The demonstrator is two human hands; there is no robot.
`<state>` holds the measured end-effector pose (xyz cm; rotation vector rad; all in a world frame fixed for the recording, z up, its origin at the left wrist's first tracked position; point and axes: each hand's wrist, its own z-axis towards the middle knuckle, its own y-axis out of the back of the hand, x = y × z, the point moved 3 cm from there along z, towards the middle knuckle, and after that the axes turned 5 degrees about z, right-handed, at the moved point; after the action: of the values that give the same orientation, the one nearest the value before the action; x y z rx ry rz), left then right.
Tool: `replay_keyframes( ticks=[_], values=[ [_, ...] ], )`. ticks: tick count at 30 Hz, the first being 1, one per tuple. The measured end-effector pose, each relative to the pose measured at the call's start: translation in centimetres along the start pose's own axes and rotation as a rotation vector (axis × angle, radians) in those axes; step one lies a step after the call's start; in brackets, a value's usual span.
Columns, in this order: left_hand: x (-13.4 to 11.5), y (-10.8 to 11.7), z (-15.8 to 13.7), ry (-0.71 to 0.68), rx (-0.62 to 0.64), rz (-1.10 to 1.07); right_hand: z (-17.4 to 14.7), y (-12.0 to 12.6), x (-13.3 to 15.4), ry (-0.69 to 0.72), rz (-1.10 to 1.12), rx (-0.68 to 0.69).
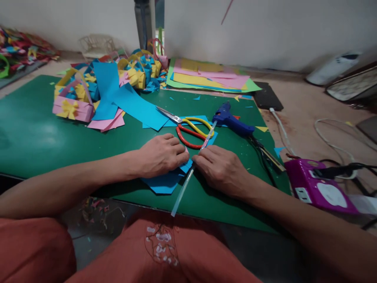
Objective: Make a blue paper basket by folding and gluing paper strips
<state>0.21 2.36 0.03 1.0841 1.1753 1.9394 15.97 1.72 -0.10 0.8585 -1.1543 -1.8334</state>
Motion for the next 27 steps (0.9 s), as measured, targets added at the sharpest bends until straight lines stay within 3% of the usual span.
replay_keyframes(
  ticks=[7, 11, 19, 27],
  values=[
    [0.4, 0.5, 0.0, 0.012, -0.035, -0.015, -0.2, 0.0, 0.1, -0.054, 0.025, -0.021],
    [0.7, 0.8, 0.0, 0.016, -0.087, -0.022, -0.4, 0.2, -0.2, -0.110, 0.194, -0.144],
    [1.0, 1.2, 0.0, 0.031, -0.158, -0.019, -0.6, 1.3, -1.2, -0.424, 0.475, -0.264],
    [1.3, 1.8, -0.1, 0.069, -0.374, -0.136, -0.3, 1.8, -0.9, -0.299, 0.495, -0.362]
  ],
)
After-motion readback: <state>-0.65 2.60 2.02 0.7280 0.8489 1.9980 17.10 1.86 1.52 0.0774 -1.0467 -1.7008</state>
